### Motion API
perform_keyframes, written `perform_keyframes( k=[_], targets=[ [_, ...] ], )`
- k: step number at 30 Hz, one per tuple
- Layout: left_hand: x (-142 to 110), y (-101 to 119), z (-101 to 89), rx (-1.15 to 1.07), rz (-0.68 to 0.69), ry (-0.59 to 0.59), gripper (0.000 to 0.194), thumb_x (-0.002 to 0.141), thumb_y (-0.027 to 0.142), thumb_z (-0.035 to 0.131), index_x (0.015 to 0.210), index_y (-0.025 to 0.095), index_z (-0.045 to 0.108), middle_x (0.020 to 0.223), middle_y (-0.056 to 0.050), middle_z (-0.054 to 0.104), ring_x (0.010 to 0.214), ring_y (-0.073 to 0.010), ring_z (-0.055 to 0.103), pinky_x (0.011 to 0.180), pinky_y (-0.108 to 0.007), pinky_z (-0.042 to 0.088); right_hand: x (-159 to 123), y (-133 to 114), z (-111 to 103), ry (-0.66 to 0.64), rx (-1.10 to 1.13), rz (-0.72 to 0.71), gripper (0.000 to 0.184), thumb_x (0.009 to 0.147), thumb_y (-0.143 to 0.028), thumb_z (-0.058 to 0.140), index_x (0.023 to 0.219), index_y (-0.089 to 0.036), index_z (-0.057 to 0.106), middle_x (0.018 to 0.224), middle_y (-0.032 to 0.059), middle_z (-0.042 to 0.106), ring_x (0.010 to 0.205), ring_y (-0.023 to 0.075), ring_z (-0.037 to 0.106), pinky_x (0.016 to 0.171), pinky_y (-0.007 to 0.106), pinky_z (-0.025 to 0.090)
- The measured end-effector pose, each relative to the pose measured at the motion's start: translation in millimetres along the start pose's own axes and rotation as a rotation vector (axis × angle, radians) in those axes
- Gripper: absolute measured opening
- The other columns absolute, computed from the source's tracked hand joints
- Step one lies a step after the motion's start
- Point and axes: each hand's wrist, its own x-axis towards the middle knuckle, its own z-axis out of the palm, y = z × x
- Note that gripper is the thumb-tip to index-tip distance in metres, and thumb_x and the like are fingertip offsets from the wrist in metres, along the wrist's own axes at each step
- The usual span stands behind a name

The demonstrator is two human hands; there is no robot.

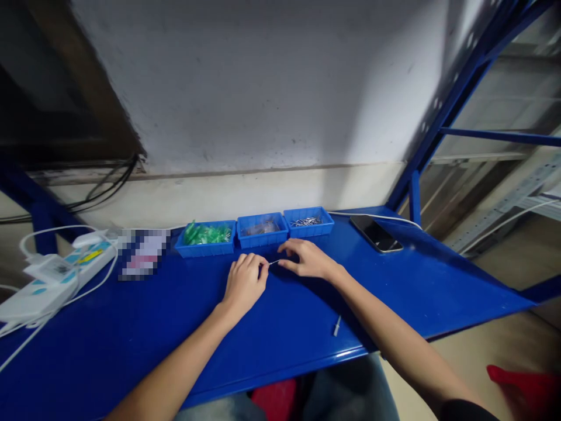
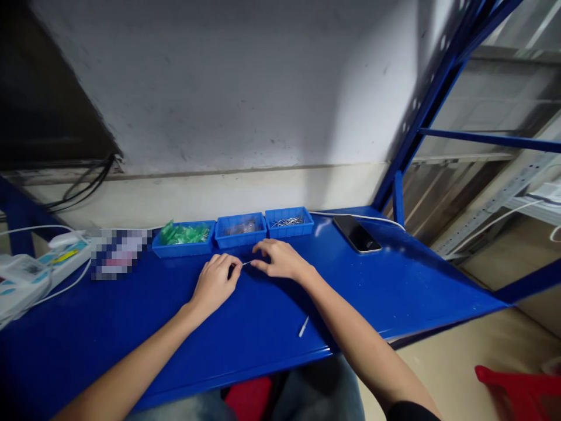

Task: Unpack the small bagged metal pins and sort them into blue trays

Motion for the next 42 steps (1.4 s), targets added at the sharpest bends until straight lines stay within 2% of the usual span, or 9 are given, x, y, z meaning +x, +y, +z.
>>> perform_keyframes(
  k=[11,14,18,21,28,31,35,39,42],
  targets=[
    [0,-1,-2.6,-0.098,-0.028,0.112,0.017,0.089,0.026,0.045,0.097,0.017,0.057,0.093,-0.006,0.062,0.089,-0.0206,0.055,0.079,-0.034,0.044,7,-11,16,-0.135,-0.173,0.006,0.015,0.091,-0.022,0.042,0.089,-0.017,0.056,0.082,0.0069,0.063,0.072,0.0152,0.056,0.061,0.024,0.033],
    [-7,26,-16.1,-0.141,0.220,0.136,0.020,0.090,0.025,0.041,0.099,0.017,0.058,0.098,-0.007,0.063,0.095,-0.0201,0.055,0.085,-0.035,0.042,10,-10,18,-0.140,-0.164,0.031,0.011,0.089,-0.022,0.046,0.089,-0.017,0.056,0.083,0.0073,0.063,0.073,0.0161,0.057,0.060,0.024,0.032],
    [-29,85,-15.9,-0.225,0.875,-0.153,0.034,0.092,0.032,0.036,0.120,0.018,0.052,0.124,-0.004,0.058,0.113,-0.0183,0.050,0.089,-0.032,0.041,10,-6,21,-0.113,-0.081,0.013,0.014,0.091,-0.025,0.044,0.089,-0.019,0.056,0.084,0.0052,0.063,0.074,0.0145,0.057,0.063,0.023,0.034],
    [-46,109,-2.3,-0.179,1.036,-0.335,0.043,0.094,0.032,0.032,0.131,0.013,0.042,0.142,-0.004,0.041,0.129,-0.0158,0.037,0.096,-0.031,0.039,7,0,22,-0.080,-0.024,0.030,0.014,0.092,-0.025,0.044,0.090,-0.018,0.056,0.084,0.0051,0.063,0.072,0.0141,0.057,0.065,0.023,0.036],
    [-45,56,1.7,-0.136,0.640,-0.455,0.059,0.092,0.048,0.033,0.142,0.017,0.025,0.146,-0.008,0.032,0.135,-0.0213,0.028,0.109,-0.041,0.026,3,7,23,-0.035,0.030,0.099,0.012,0.091,-0.025,0.044,0.089,-0.018,0.054,0.078,0.0038,0.061,0.067,0.0129,0.054,0.062,0.022,0.035],
    [-31,26,0.6,-0.063,0.395,-0.345,0.048,0.093,0.041,0.034,0.136,0.019,0.038,0.140,-0.009,0.043,0.131,-0.0246,0.035,0.108,-0.048,0.024,5,5,27,-0.006,0.067,0.089,0.013,0.091,-0.026,0.042,0.090,-0.018,0.052,0.075,0.0030,0.060,0.063,0.0124,0.053,0.059,0.021,0.035],
    [-13,4,1.7,-0.169,0.243,-0.156,0.032,0.092,0.032,0.039,0.117,0.020,0.055,0.121,-0.007,0.059,0.113,-0.0217,0.052,0.099,-0.039,0.039,6,-1,29,0.021,0.134,0.092,0.016,0.093,-0.028,0.038,0.089,-0.018,0.050,0.073,0.0021,0.059,0.062,0.0126,0.053,0.059,0.022,0.035],
    [-4,-12,-8.4,-0.330,0.044,0.149,0.028,0.091,0.027,0.042,0.117,0.021,0.050,0.113,-0.007,0.057,0.097,-0.0170,0.058,0.088,-0.033,0.046,7,-9,26,0.016,0.173,0.103,0.022,0.094,-0.031,0.036,0.085,-0.017,0.051,0.068,0.0005,0.057,0.058,0.0121,0.051,0.057,0.022,0.035],
    [-4,-22,-16.0,-0.325,0.055,0.197,0.026,0.089,0.027,0.047,0.114,0.021,0.050,0.110,-0.006,0.057,0.093,-0.0167,0.057,0.087,-0.033,0.046,8,-17,25,-0.014,0.191,0.064,0.025,0.094,-0.032,0.035,0.083,-0.017,0.053,0.065,-0.0005,0.055,0.056,0.0114,0.048,0.056,0.022,0.034]
  ],
)
